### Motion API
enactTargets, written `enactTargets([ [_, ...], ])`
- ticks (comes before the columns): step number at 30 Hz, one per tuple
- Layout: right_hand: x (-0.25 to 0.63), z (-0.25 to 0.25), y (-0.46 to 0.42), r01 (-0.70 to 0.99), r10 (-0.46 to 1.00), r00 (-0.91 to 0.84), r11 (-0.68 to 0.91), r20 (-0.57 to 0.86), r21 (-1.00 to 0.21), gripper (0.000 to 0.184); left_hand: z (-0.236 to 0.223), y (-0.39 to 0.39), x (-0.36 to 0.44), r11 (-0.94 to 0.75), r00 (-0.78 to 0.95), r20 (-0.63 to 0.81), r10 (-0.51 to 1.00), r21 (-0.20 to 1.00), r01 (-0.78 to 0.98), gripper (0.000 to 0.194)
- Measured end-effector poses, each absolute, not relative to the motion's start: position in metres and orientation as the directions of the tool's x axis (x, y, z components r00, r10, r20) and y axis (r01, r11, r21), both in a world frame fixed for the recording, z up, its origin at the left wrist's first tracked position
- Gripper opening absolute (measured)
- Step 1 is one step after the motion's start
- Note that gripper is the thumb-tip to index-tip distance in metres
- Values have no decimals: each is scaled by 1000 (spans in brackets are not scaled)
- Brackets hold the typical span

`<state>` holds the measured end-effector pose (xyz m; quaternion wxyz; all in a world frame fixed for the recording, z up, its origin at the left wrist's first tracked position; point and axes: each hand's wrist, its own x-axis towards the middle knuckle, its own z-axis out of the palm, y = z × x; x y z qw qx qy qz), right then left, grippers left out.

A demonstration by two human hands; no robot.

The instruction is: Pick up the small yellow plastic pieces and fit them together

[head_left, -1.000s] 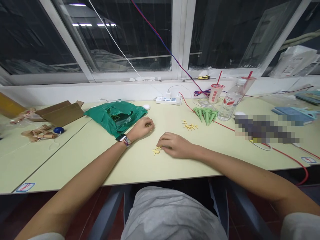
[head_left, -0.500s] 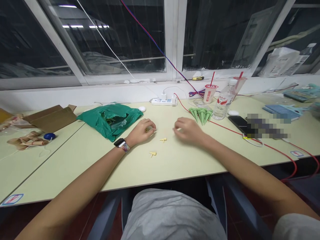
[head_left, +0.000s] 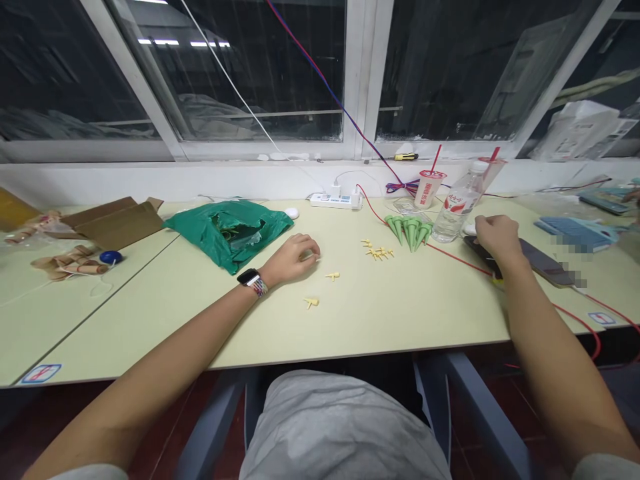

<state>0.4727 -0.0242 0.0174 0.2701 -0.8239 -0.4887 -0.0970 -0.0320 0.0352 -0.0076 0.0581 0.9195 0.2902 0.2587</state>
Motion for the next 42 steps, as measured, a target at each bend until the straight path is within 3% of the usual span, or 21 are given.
enactTargets([
  [2,459,22,-26,795,719,581,-399,382,-457,40,-7,35,-31,-825,699,440,564,258,503,13],
  [4,436,25,-29,814,754,533,-333,384,-476,36,-7,35,-31,-824,697,441,565,260,503,14],
  [8,366,23,-36,874,976,-27,128,217,-469,32,-8,37,-32,-828,700,445,559,257,498,15],
  [11,304,23,-42,749,901,-404,424,157,-510,24,-8,37,-32,-826,701,441,561,249,505,15],
  [15,243,29,-46,668,802,-592,544,80,-507,11,-7,35,-32,-824,701,435,565,252,508,14],
  [21,213,16,-38,739,817,-558,570,148,-360,6,-8,33,-31,-833,706,445,552,246,496,14],
  [27,211,1,-34,732,802,-538,597,260,-328,25,-8,33,-29,-840,713,447,540,243,484,14],
  [32,207,-8,-31,726,790,-558,613,254,-312,19,-8,34,-29,-845,716,450,534,242,478,12],
  [35,207,-11,-30,695,801,-525,598,286,-399,14,-7,33,-29,-846,715,454,531,243,474,12],
  [38,208,-12,-29,612,841,-451,535,299,-582,11,-3,27,-27,-850,701,483,525,261,457,12],
  [42,205,-13,-27,199,913,-346,295,215,-935,18,2,10,-18,-881,674,568,472,277,383,16],
])
